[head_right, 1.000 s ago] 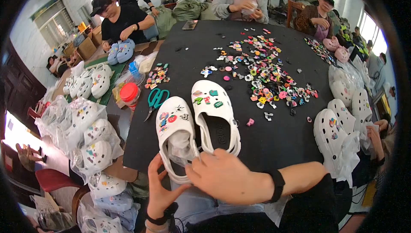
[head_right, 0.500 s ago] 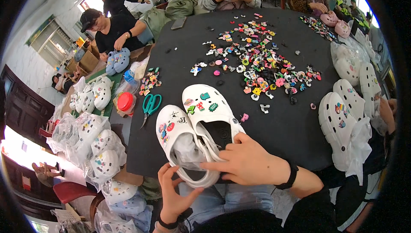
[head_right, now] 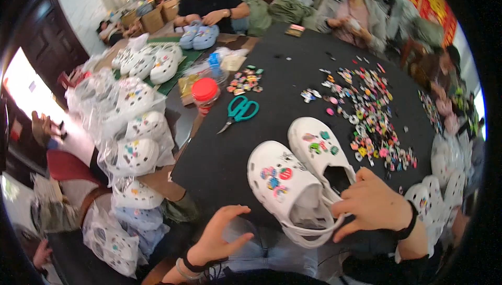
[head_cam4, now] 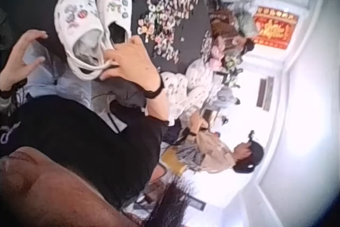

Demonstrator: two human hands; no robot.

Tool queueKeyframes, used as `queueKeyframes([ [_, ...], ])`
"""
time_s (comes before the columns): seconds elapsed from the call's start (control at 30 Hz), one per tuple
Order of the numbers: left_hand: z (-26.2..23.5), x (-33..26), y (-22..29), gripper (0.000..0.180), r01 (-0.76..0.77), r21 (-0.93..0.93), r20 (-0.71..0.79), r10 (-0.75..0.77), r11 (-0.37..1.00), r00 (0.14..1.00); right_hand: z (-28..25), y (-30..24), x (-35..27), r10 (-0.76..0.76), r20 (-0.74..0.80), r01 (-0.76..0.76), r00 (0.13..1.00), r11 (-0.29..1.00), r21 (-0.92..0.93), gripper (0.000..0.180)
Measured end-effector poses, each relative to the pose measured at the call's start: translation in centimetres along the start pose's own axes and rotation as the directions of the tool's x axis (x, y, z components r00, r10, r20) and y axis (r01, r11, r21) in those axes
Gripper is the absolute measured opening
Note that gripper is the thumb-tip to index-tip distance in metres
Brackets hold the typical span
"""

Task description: Applying decorative charms to white foam clogs.

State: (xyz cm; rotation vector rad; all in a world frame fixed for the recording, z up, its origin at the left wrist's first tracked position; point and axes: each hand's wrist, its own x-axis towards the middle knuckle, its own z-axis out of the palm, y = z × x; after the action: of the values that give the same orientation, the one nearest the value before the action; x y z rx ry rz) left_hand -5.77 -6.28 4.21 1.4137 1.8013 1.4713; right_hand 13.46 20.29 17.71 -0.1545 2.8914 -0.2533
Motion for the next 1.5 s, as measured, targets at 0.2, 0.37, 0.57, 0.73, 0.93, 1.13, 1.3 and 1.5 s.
queueKeyframes([
  [0.2,-6.1,-2.4,-4.3,0.033,-0.049,0.167,-0.393,0.112,0.985,0.913,-5.3,2.3,2.1,0.105,0.081,-0.093,0.991,0.986,-0.136,0.044],
  [0.37,-11.2,-4.8,-11.0,0.022,0.207,0.422,-0.628,0.12,0.883,0.769,-9.1,1.1,4.7,-0.038,0.047,0.054,0.998,0.901,-0.43,0.035],
  [0.57,-11.4,-3.3,-16.5,0.039,0.302,0.692,-0.421,0.026,0.656,0.907,-11.0,0.0,4.8,-0.095,-0.059,0.053,0.994,0.865,-0.499,0.029],
  [0.73,-11.3,-3.0,-18.0,0.05,0.361,0.672,-0.423,-0.065,0.646,0.904,-10.9,1.0,7.3,-0.167,0.016,0.14,0.986,0.761,-0.633,0.019],
  [0.93,-12.0,-3.4,-16.9,0.052,0.424,0.553,-0.554,-0.064,0.717,0.83,-7.9,3.8,12.0,-0.205,0.184,0.275,0.961,0.66,-0.699,0.013],
  [1.13,-11.6,-5.4,-15.6,0.047,0.434,0.48,-0.61,-0.066,0.762,0.79,-6.2,6.0,16.5,-0.249,0.208,0.324,0.946,0.69,-0.647,0.008],
  [1.3,-10.6,-5.3,-13.8,0.045,0.323,0.408,-0.607,-0.01,0.854,0.794,-4.9,5.5,17.0,-0.222,-0.073,0.117,0.972,0.734,-0.669,0.011],
  [1.5,-9.0,-2.8,-10.8,0.049,0.015,0.242,-0.481,0.107,0.97,0.87,-4.0,3.4,12.4,0.072,-0.304,-0.253,0.95,0.749,-0.613,0.024],
])
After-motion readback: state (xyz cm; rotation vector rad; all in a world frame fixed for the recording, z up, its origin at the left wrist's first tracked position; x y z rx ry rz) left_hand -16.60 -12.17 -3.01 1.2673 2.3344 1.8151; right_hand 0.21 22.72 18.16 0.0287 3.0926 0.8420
